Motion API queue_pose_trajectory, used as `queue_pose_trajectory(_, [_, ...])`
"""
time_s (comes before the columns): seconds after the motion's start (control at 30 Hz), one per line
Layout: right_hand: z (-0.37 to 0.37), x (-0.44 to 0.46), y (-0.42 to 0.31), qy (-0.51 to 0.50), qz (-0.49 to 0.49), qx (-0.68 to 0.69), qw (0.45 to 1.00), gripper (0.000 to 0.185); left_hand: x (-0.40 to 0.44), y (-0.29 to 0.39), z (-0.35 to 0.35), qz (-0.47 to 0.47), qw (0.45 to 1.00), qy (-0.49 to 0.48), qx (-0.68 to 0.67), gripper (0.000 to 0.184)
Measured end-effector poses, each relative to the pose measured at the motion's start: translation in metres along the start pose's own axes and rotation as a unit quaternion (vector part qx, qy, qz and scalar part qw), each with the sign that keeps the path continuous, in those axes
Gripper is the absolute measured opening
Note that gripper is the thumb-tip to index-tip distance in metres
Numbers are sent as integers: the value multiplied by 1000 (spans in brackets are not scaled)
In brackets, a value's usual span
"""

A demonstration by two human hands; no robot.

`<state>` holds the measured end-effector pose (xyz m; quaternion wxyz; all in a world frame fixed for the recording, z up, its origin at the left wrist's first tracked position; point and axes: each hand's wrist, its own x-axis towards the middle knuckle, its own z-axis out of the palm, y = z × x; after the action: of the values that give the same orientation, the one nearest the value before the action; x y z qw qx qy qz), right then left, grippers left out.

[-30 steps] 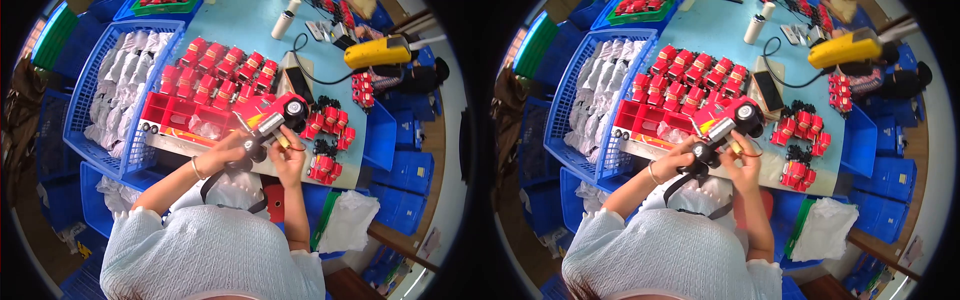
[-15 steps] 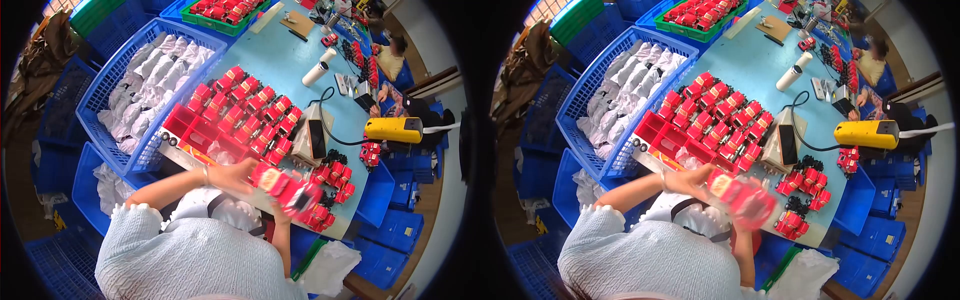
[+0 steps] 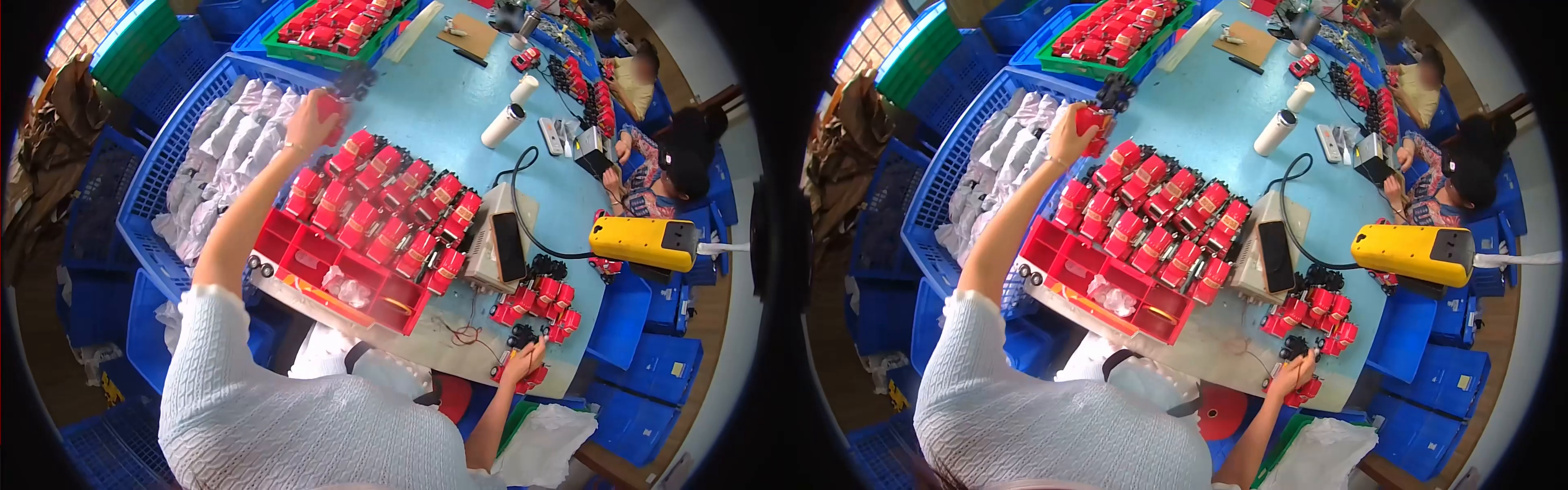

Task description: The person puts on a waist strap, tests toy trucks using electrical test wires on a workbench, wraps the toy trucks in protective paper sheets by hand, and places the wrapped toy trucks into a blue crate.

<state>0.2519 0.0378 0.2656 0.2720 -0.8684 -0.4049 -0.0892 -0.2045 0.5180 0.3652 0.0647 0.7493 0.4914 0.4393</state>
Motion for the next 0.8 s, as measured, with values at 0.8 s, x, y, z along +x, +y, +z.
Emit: queue_pose_trajectory(0.8, [-102, -47, -127, -13, -36, 123, 992, 66, -87, 196, 22, 97, 865, -460, -178, 86])
